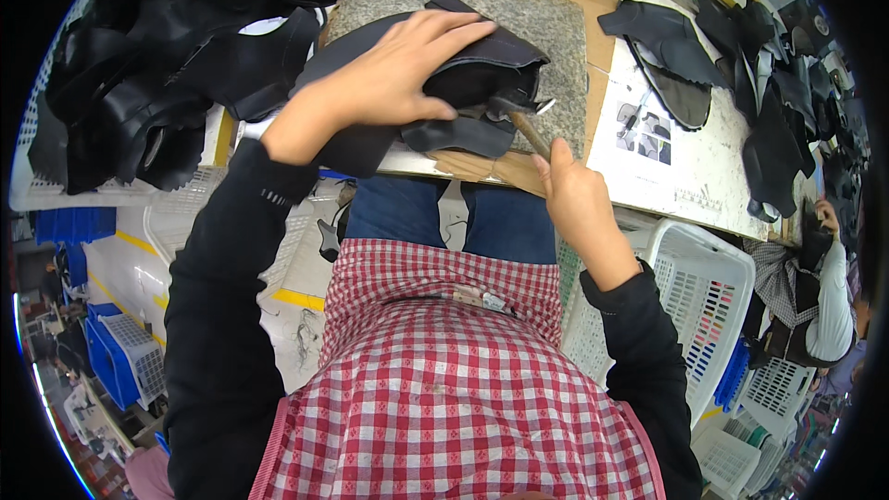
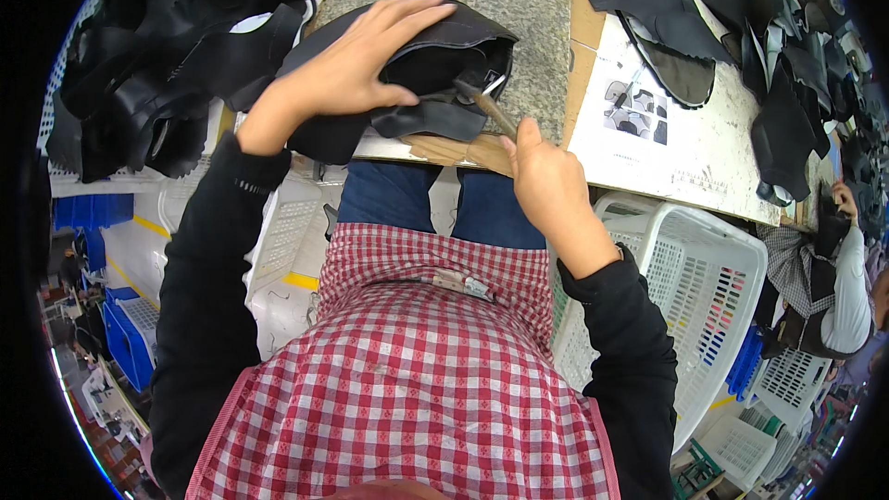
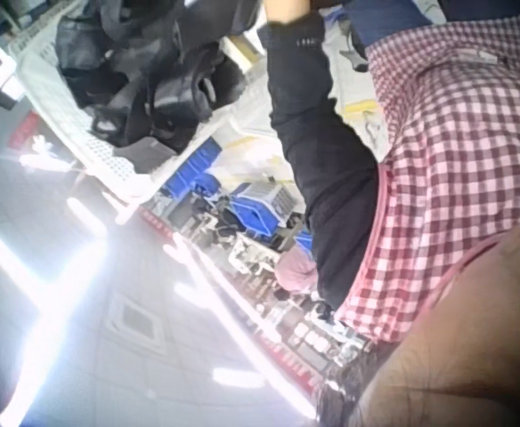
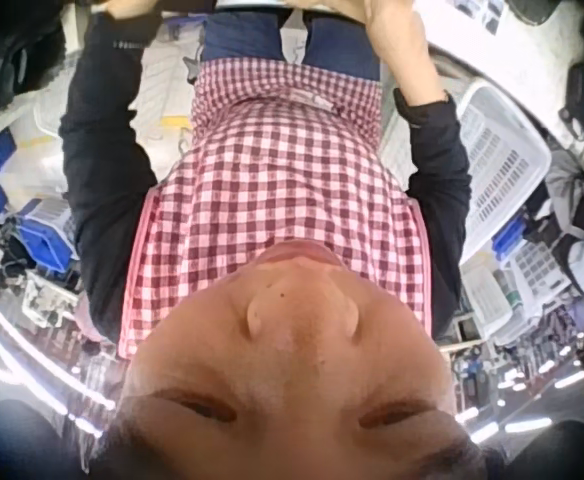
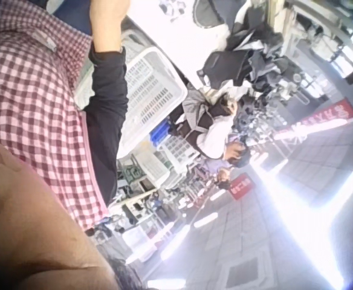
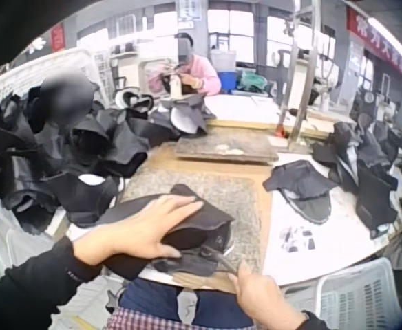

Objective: The person hammers a black shoe on a workbench, then uses a tool to adjust the sole and upper. They repeatedly inspect the shoe, reposition it, and continue hammering and adjusting the sole area.

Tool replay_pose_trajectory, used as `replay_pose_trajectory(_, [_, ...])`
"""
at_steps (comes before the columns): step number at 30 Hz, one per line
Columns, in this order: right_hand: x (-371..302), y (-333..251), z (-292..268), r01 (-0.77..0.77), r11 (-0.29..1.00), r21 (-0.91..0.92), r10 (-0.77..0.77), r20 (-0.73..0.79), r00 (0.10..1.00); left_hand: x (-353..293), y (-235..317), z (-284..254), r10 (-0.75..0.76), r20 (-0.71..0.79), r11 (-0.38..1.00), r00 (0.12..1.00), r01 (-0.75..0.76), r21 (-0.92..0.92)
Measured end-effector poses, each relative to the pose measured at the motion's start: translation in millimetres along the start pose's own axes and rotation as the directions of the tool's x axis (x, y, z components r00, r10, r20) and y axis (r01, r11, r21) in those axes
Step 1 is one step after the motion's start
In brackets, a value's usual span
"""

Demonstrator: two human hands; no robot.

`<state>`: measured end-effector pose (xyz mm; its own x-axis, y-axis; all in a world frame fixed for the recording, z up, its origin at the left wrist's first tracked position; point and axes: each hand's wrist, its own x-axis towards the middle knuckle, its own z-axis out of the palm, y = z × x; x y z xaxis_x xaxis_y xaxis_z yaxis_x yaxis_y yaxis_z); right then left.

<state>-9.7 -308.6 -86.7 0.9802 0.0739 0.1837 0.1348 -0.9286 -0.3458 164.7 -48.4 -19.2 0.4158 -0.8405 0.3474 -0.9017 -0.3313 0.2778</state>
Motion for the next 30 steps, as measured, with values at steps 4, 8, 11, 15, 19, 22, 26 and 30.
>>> replay_pose_trajectory(4, [-0.6,-0.2,9.6,0.009,1.0,-0.006,-0.009,-0.05,0.999,-5.8,-16.8,-1.4,-0.29,-0.149,0.848,0.945,0.327,0.418])
replay_pose_trajectory(8, [17.1,4.6,13.1,0.083,0.995,-0.051,-0.089,-0.135,0.987,23.9,-9.3,-10.2,0.145,-0.185,0.684,0.972,0.037,0.728])
replay_pose_trajectory(11, [27.6,7.6,13.7,0.024,0.993,-0.119,-0.042,-0.157,0.987,22.1,17.6,-2.0,0.173,-0.185,0.748,0.967,-0.006,0.664])
replay_pose_trajectory(15, [36.1,-1.7,0.6,0.039,0.992,-0.12,-0.053,-0.11,0.993,-16.2,41.9,27.7,-0.312,-0.018,0.813,0.95,0.277,0.512])
replay_pose_trajectory(19, [37.0,-21.1,-33.5,0.075,0.995,-0.07,-0.084,-0.133,0.988,-37.8,23.0,41.1,-0.47,-0.158,0.815,0.868,0.496,0.301])
replay_pose_trajectory(22, [38.0,-36.6,-47.8,-0.005,1.0,0.002,0.005,-0.053,0.999,-43.1,6.9,36.8,-0.498,-0.199,0.843,0.844,0.525,0.119])
replay_pose_trajectory(26, [45.6,-42.1,-43.5,0.061,0.998,-0.033,-0.059,0.062,0.996,-45.6,-3.0,25.5,-0.496,-0.079,0.868,0.865,0.494,-0.048])
replay_pose_trajectory(30, [34.0,-42.1,-29.8,-0.063,0.996,0.062,0.064,-0.003,0.998,-53.7,13.5,26.3,-0.605,-0.036,0.794,0.796,0.6,-0.097])
